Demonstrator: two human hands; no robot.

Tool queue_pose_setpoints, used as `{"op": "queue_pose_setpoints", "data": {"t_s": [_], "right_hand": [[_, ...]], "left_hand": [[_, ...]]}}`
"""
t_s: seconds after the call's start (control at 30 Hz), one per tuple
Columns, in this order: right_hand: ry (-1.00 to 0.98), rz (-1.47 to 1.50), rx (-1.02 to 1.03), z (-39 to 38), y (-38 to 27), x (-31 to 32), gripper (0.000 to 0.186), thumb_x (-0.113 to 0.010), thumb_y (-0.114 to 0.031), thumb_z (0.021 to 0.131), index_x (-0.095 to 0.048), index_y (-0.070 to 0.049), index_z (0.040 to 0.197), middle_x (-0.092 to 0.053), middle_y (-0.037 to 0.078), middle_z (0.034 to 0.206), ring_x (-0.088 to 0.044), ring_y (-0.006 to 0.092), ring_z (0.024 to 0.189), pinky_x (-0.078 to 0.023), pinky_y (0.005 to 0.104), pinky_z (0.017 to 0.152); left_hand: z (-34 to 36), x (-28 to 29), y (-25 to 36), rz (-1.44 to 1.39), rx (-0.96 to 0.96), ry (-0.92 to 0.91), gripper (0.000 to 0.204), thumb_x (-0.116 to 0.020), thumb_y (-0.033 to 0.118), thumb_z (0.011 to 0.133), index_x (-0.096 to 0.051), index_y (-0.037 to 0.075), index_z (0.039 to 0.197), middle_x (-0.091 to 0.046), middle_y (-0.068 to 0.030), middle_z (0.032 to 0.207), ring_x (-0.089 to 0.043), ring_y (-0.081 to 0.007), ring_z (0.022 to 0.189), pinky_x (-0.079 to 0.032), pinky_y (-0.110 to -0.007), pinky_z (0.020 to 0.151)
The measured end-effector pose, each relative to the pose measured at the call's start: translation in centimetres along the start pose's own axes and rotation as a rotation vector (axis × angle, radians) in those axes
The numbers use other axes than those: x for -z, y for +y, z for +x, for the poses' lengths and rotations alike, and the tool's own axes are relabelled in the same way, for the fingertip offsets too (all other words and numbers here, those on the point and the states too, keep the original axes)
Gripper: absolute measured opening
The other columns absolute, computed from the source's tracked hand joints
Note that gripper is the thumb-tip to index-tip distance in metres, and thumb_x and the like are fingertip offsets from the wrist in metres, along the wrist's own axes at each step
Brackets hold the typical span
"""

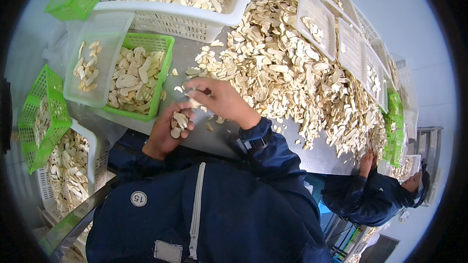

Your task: The person sorts dried food slices by hand, moving them from a large pile on a metal table into various plastic trays and baskets.

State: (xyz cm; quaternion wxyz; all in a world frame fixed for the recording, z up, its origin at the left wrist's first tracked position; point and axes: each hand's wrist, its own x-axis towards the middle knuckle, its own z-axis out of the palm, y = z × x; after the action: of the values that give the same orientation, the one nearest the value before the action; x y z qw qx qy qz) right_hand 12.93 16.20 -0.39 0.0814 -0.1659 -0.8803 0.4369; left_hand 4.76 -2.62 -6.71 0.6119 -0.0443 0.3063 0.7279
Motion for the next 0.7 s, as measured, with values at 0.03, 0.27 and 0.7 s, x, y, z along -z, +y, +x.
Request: {"op": "queue_pose_setpoints", "data": {"t_s": [0.03, 0.27, 0.7], "right_hand": [[-0.143, 0.201, 0.034, 0.4, -0.1, -0.2, 0.028, -0.068, -0.018, 0.092, -0.069, -0.008, 0.118, -0.069, 0.016, 0.095, -0.068, 0.0253, 0.082, -0.054, 0.0325, 0.077], [0.232, -0.613, 0.259, 5.4, 3.6, -2.2, 0.015, -0.069, -0.019, 0.084, -0.069, -0.007, 0.092, -0.067, 0.012, 0.092, -0.062, 0.0334, 0.092, -0.050, 0.0426, 0.081], [0.126, -0.385, 0.153, 4.0, 2.7, -0.5, 0.019, -0.070, -0.022, 0.088, -0.072, -0.006, 0.098, -0.069, 0.012, 0.089, -0.065, 0.0317, 0.080, -0.053, 0.0383, 0.077]], "left_hand": [[0.0, -0.7, 0.3, 0.003, 0.002, -0.002, 0.027, -0.051, 0.031, 0.102, -0.060, 0.008, 0.112, -0.062, -0.0050, 0.093, -0.060, -0.0156, 0.071, -0.044, -0.022, 0.051], [1.8, 2.4, -0.2, -0.007, -0.045, -0.210, 0.031, -0.046, 0.034, 0.105, -0.057, 0.007, 0.116, -0.059, -0.0073, 0.096, -0.060, -0.0176, 0.075, -0.047, -0.023, 0.048], [1.7, 1.6, 0.5, -0.045, 0.021, -0.182, 0.045, -0.036, 0.043, 0.107, -0.053, 0.005, 0.125, -0.061, -0.0133, 0.109, -0.064, -0.0228, 0.088, -0.055, -0.028, 0.055]]}}
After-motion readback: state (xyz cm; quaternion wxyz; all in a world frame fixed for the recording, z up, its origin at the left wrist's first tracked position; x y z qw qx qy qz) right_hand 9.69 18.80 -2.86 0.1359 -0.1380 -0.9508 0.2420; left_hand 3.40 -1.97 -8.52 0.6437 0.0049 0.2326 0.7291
